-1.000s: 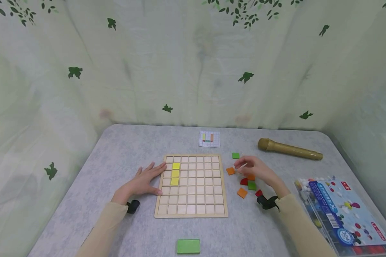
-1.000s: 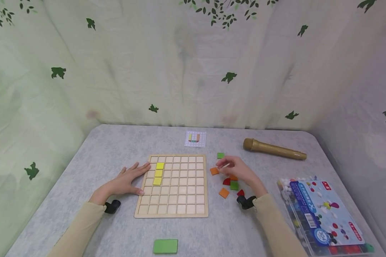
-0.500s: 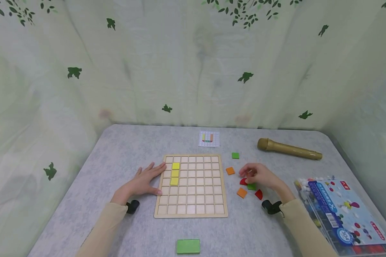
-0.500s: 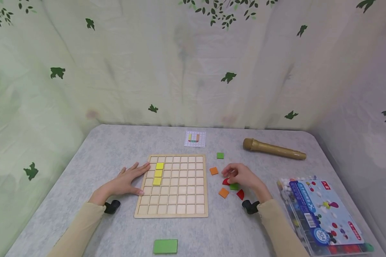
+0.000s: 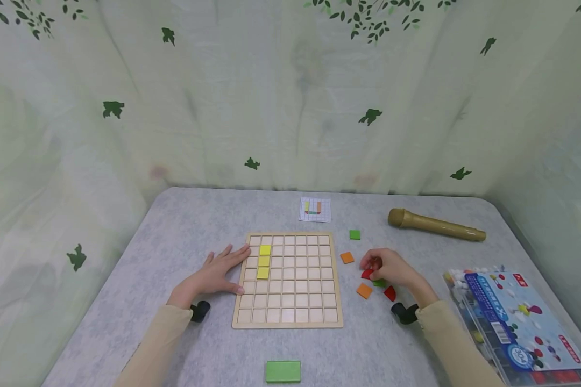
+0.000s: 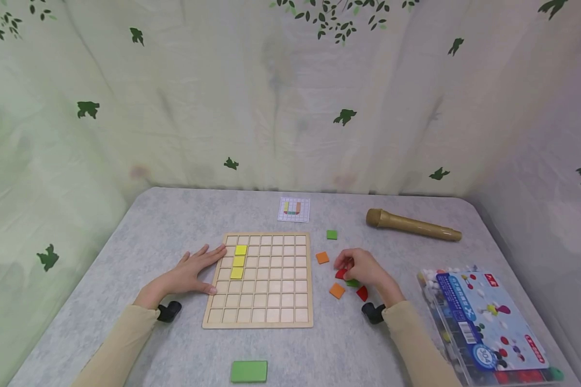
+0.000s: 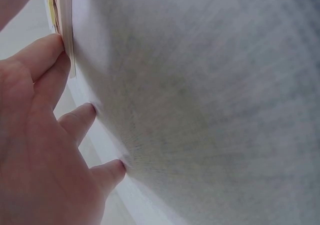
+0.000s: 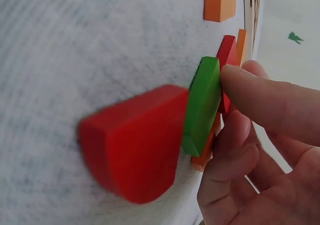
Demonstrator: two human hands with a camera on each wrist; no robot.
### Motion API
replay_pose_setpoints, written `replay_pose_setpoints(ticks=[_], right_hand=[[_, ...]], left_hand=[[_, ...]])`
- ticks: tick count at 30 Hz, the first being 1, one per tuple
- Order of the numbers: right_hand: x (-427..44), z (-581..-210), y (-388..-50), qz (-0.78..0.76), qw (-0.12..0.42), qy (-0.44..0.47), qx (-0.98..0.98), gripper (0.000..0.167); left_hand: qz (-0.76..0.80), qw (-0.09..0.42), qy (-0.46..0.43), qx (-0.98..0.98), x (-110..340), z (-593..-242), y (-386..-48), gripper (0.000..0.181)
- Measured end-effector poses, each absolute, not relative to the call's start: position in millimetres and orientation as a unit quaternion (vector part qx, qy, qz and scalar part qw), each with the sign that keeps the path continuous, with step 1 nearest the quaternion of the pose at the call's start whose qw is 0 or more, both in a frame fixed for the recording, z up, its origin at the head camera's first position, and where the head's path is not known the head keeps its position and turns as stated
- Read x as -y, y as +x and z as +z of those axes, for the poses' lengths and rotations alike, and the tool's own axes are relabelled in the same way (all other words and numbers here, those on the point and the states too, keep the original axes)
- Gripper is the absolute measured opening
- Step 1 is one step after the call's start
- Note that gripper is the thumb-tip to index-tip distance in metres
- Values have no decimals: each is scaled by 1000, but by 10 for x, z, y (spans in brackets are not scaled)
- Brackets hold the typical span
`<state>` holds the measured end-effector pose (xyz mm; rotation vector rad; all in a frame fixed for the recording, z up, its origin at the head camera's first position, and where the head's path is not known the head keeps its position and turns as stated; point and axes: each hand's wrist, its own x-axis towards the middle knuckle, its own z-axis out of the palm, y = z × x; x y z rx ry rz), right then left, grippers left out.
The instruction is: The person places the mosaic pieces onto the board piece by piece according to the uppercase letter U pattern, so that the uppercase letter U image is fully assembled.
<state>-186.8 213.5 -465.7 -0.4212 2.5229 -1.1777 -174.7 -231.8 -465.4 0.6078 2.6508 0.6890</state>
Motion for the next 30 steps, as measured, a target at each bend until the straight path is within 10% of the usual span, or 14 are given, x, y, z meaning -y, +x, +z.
replay_pose_setpoints(ticks=[30], right_hand=[[-1871, -4490, -1905, -501, 193, -243, -808, 18]], left_hand=[[248, 168, 210, -931, 2306, -4633, -1740, 104]])
